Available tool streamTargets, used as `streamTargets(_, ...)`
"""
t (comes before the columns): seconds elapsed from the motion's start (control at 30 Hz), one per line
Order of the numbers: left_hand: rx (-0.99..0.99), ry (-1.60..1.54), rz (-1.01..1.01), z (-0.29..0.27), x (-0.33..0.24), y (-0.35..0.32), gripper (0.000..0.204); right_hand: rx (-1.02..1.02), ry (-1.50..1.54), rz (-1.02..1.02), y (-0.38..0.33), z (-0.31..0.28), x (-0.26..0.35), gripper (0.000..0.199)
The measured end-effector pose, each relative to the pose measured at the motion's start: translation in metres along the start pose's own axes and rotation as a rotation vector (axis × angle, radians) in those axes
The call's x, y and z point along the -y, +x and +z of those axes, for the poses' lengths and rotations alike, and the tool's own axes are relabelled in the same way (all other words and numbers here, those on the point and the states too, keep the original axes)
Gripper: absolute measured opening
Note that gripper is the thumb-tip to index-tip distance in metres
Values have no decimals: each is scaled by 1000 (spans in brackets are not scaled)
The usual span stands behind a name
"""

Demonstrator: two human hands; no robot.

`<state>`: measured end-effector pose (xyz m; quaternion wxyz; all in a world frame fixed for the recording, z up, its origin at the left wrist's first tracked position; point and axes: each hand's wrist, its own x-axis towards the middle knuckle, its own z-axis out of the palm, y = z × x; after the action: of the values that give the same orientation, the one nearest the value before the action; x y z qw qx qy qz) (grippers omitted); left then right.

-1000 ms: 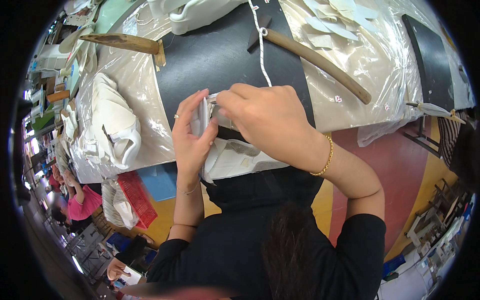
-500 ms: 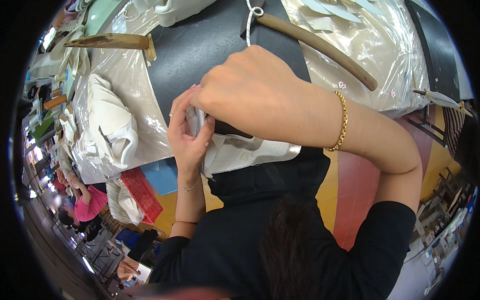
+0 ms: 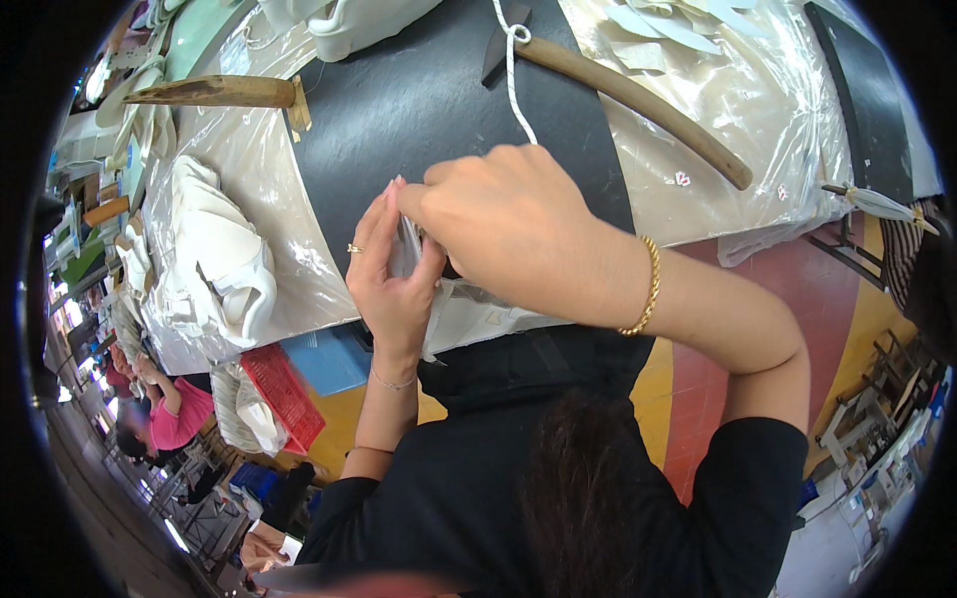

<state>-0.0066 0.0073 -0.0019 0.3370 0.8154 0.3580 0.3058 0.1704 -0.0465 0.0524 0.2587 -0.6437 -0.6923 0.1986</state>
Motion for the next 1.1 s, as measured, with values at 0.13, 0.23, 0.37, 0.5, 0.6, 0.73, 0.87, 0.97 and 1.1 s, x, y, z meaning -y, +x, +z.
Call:
streamTargets(0.13, -12, 65, 34, 3, 1, -1, 46, -66, 95, 150, -6, 15, 4, 11)
streamTargets(0.23, -8, 107, 47, 5, 1, -1, 45, -111, 135, 233, -8, 22, 8, 11)
streamTargets(0.37, -29, 107, 24, 7, 1, -2, 45, -163, 166, 328, -10, 30, 14, 10)
streamTargets(0.5, -45, 100, 0, 9, 1, -3, 42, -193, 164, 370, -11, 37, 17, 8)
streamTargets(0.6, -41, 147, 39, 12, 1, -4, 37, -224, 152, 407, -12, 42, 16, 8)
streamTargets(0.73, -45, 202, 82, 14, 1, -6, 32, -266, 213, 487, -15, 48, 14, 10)
streamTargets(0.87, -41, 237, 107, 15, 4, -7, 31, -289, 265, 519, -18, 53, 13, 14)
streamTargets(0.97, -42, 239, 124, 15, 5, -6, 30, -307, 298, 533, -20, 54, 13, 14)
streamTargets(1.1, -35, 232, 119, 14, 2, -5, 29, -342, 311, 502, -26, 56, 10, 12)
